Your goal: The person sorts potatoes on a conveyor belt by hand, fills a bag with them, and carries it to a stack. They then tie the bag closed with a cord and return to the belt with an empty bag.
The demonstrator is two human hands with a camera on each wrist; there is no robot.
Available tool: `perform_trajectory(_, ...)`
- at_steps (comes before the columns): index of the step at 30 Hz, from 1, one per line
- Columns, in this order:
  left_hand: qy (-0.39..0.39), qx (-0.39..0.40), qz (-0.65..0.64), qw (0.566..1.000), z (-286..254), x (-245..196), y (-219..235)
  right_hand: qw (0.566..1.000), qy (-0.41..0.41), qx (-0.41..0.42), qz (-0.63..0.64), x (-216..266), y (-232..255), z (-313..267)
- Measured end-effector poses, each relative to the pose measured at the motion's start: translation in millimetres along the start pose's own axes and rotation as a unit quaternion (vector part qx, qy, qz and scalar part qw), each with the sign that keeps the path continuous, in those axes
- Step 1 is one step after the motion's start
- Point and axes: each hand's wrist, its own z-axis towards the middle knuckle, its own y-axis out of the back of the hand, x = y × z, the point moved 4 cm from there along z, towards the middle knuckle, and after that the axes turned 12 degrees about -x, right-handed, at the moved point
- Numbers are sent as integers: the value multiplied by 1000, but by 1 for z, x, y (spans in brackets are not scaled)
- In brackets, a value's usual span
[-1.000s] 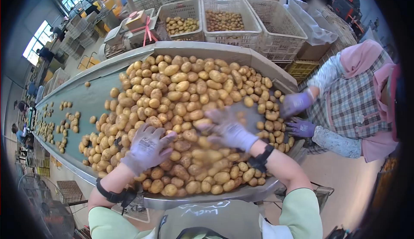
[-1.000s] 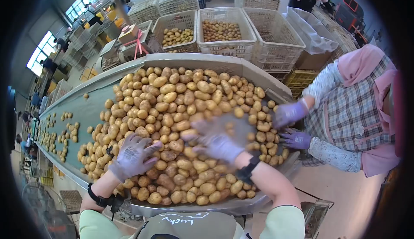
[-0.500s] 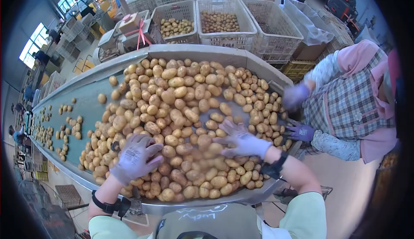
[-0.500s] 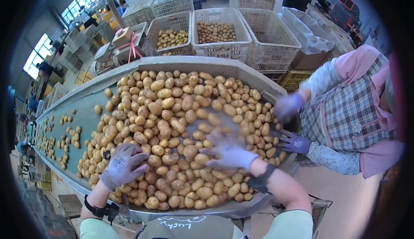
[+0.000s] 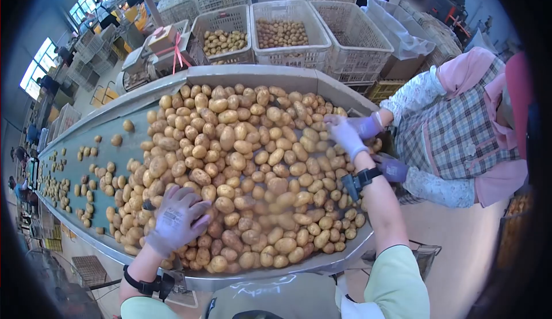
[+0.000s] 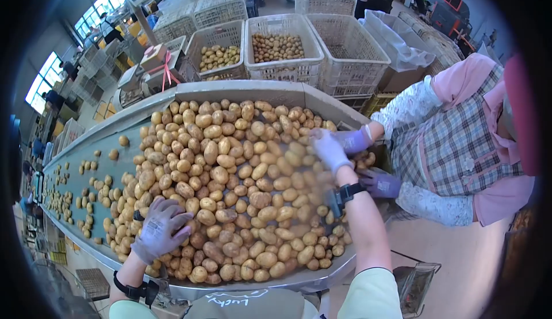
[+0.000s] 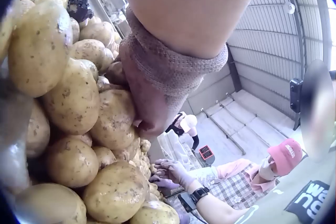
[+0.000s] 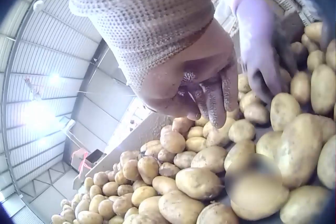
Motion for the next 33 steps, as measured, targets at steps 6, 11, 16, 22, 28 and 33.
perform_trajectory(6, 55, 75, -28, 995, 15, 4, -10, 918, 155, 216, -295, 70, -24, -67)
perform_trajectory(11, 26, 35, -25, 999, 8, 7, -13, 910, 114, 280, -283, 70, -28, -52)
perform_trajectory(16, 31, 16, -40, 999, 7, 5, -8, 884, 402, 227, -77, 51, -13, -84)
perform_trajectory(22, 26, 44, -31, 998, 13, 3, -6, 618, -211, 464, 599, 84, 12, -146)
perform_trajectory(28, 33, 44, -42, 998, 10, 2, -6, 600, -316, 331, 657, 79, -16, -155)
perform_trajectory(33, 10, 22, -27, 999, 10, -1, -3, 913, 270, 101, 290, 191, 11, -157)
